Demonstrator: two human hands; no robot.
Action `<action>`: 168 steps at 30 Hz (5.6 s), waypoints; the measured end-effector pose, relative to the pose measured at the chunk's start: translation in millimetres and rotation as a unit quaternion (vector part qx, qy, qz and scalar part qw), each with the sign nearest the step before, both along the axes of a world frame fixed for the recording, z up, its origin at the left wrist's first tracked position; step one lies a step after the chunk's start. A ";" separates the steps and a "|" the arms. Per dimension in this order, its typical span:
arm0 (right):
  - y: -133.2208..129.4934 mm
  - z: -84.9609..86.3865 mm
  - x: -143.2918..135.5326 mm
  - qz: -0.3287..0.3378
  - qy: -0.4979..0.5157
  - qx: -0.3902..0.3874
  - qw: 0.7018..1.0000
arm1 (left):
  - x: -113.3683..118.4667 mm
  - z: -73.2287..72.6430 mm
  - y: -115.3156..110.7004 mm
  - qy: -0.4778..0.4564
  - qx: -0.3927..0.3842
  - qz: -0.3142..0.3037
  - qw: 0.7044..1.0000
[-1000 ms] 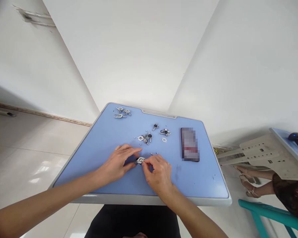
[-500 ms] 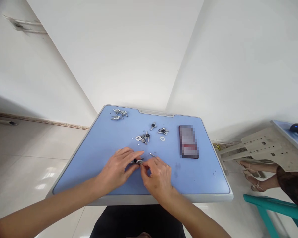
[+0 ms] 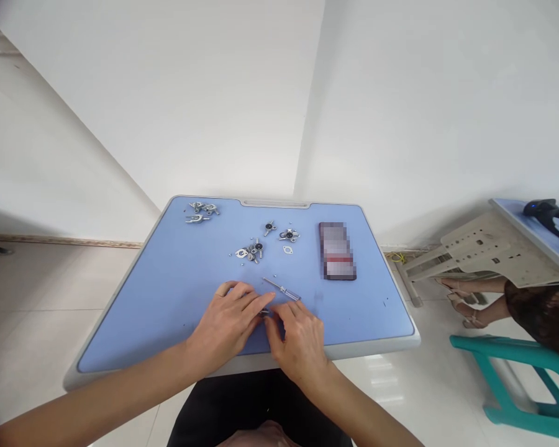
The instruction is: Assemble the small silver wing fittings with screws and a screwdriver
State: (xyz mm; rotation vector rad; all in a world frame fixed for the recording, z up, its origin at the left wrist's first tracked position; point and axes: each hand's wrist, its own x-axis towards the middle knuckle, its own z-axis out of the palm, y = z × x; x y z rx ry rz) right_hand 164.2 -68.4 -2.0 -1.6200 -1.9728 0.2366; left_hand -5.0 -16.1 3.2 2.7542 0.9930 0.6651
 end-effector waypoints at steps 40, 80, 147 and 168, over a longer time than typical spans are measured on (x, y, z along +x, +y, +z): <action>46.1 8.2 -43.3 0.035 -0.039 0.062 0.997 | -66.2 -9.2 18.5 -0.285 -0.195 0.170 0.923; 62.4 22.4 -3.5 0.127 0.279 -0.289 0.907 | -61.1 -12.3 10.2 -0.129 -0.149 0.117 0.973; 66.4 27.7 -28.4 0.089 -0.176 -0.207 0.958 | -40.1 -10.7 10.8 -0.106 -0.073 0.147 0.981; 50.8 5.2 -23.1 0.124 -0.129 -0.095 0.979 | -44.3 -6.0 15.9 -0.115 -0.144 0.128 0.974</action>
